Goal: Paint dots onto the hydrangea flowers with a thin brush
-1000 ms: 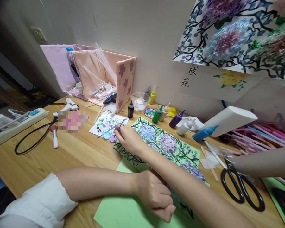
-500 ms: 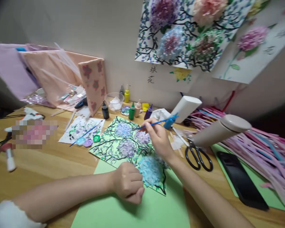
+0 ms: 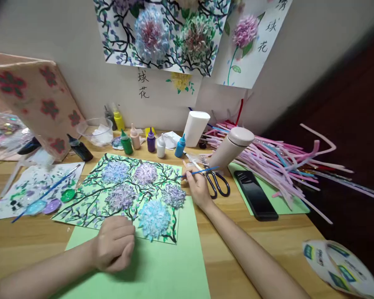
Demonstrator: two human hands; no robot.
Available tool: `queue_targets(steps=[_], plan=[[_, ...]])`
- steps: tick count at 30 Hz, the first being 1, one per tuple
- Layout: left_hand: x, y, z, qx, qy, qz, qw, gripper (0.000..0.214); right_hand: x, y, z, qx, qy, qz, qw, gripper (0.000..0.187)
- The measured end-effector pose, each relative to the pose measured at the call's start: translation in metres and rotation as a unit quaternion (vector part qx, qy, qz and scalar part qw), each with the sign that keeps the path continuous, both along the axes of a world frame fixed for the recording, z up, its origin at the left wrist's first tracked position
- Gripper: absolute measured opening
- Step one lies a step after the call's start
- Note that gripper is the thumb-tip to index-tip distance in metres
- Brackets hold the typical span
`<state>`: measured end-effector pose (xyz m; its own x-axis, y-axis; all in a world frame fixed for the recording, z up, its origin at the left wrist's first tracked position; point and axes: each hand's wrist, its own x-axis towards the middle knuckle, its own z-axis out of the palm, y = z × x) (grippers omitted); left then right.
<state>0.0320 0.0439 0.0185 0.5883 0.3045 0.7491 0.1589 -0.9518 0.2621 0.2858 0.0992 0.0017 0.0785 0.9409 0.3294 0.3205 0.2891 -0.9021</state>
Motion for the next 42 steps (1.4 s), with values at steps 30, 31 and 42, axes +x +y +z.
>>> queue_targets(steps=[30,31,42], plan=[[0.0002,0.0025,-0.0011,-0.037,0.002,-0.015,0.999,0.022,0.0024,-0.0009,0.0012,-0.022,-0.043,0.020,0.999,0.024],[-0.0001,0.0025,-0.0014,-0.038,0.004,-0.016,0.999,0.022,0.0024,-0.0010,0.0012,-0.019,-0.043,0.015,0.999,0.024],[-0.0006,0.0015,-0.0011,-0.038,0.006,-0.016,0.999,0.021,0.0018,-0.0042,0.0024,0.015,-0.091,0.017,0.996,0.022]])
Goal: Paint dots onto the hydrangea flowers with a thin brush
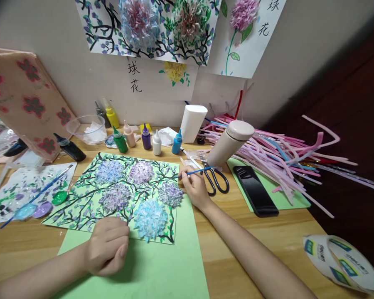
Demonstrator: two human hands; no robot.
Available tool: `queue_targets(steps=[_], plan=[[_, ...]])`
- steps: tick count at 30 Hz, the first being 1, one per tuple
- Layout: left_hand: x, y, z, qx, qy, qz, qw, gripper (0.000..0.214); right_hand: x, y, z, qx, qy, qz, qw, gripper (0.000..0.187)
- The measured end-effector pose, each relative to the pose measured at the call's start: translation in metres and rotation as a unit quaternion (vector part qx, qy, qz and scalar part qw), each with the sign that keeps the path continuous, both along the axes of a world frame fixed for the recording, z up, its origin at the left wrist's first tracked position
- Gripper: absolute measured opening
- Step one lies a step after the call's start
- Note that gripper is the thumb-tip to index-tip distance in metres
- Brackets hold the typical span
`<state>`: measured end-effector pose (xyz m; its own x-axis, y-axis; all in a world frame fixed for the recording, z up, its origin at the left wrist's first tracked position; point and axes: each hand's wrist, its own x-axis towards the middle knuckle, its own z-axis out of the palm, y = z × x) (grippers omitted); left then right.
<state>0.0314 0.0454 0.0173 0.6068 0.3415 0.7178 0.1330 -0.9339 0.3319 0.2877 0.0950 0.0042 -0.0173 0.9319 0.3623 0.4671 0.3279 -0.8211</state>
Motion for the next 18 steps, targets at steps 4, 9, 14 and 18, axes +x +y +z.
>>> queue_targets(steps=[4,9,14,18], plan=[[0.0004,0.0007,0.0003,0.006,0.005,0.003,1.000,0.021,-0.0009,-0.0016,0.0017,0.003,-0.021,0.006,1.000,0.023],[0.0012,0.0003,0.0013,0.010,-0.001,0.005,1.000,0.021,-0.0016,-0.0023,0.0039,0.018,-0.033,-0.002,0.999,0.025],[0.0010,-0.0006,0.0017,0.012,0.001,0.004,1.000,0.022,-0.0020,-0.0034,0.0057,0.025,-0.043,0.000,0.999,0.024],[0.0018,0.0002,0.0014,0.024,0.001,0.010,1.000,0.023,-0.0019,-0.0029,0.0059,0.018,-0.062,0.036,0.997,0.023]])
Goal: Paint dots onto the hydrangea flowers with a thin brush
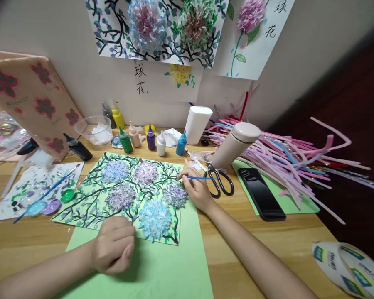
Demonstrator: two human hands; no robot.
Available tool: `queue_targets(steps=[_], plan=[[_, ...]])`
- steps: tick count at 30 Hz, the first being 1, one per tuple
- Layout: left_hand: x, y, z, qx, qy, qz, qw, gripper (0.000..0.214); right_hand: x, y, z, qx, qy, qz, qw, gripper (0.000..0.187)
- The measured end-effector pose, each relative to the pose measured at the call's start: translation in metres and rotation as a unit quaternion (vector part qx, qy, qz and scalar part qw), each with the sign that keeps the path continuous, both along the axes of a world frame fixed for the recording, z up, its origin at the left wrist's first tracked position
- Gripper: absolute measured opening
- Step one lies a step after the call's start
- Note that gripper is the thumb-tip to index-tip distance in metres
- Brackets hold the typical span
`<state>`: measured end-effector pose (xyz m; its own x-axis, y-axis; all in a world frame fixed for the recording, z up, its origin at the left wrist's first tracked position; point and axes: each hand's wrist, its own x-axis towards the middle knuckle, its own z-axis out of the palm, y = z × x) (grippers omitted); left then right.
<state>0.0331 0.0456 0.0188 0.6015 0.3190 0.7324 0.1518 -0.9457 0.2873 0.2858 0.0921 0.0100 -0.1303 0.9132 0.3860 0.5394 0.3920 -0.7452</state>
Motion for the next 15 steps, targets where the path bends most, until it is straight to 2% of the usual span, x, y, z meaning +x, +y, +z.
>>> queue_targets(steps=[10,15], plan=[[0.0005,-0.0002,0.0001,0.001,0.002,0.008,1.000,0.024,-0.0002,0.0011,0.0000,-0.003,-0.041,0.032,0.999,0.024],[-0.0001,-0.0002,0.0022,0.001,0.010,0.005,1.000,0.024,0.0001,0.0006,-0.0002,-0.008,-0.038,0.020,0.999,0.023]])
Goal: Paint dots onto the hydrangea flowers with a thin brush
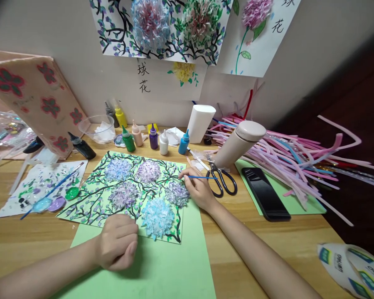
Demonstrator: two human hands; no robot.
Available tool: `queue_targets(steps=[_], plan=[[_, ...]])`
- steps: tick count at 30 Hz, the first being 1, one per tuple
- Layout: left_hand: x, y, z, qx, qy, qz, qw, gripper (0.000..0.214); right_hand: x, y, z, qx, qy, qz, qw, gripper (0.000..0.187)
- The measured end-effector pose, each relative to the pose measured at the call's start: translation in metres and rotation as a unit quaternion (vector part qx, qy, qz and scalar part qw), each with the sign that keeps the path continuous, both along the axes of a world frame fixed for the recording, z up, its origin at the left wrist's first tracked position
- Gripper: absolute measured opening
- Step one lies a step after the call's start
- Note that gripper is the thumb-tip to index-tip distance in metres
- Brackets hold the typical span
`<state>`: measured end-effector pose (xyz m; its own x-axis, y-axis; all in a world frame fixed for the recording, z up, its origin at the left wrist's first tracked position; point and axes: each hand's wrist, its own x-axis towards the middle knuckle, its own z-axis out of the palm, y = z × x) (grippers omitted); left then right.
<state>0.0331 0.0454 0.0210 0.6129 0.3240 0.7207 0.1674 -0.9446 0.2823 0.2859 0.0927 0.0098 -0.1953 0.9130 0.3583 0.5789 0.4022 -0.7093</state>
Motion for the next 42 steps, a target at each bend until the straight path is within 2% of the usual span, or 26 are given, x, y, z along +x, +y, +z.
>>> queue_targets(steps=[21,30,34,36,38,40,42], plan=[[0.002,0.000,0.000,0.010,-0.015,0.005,1.000,0.024,0.000,-0.001,-0.002,-0.002,0.000,0.017,1.000,0.024],[0.003,-0.001,-0.004,0.032,-0.022,0.022,0.999,0.024,0.001,0.000,-0.004,0.009,-0.005,-0.001,1.000,0.022],[0.005,-0.003,-0.006,0.054,-0.035,0.035,0.997,0.025,0.003,-0.003,-0.005,0.045,0.039,-0.033,0.998,0.022],[0.006,-0.004,-0.008,0.065,-0.044,0.039,0.996,0.026,-0.002,-0.003,0.002,0.059,0.072,-0.041,0.995,0.020],[0.007,-0.005,-0.011,0.072,-0.050,0.040,0.995,0.026,-0.020,-0.002,0.017,0.038,0.100,-0.024,0.994,0.018],[0.008,-0.006,-0.013,0.071,-0.027,0.043,0.996,0.026,-0.050,0.000,0.037,-0.013,0.114,0.025,0.993,0.016],[0.009,-0.007,-0.015,0.054,0.035,0.041,0.997,0.026,-0.090,0.003,0.059,-0.051,0.092,0.104,0.989,0.016]])
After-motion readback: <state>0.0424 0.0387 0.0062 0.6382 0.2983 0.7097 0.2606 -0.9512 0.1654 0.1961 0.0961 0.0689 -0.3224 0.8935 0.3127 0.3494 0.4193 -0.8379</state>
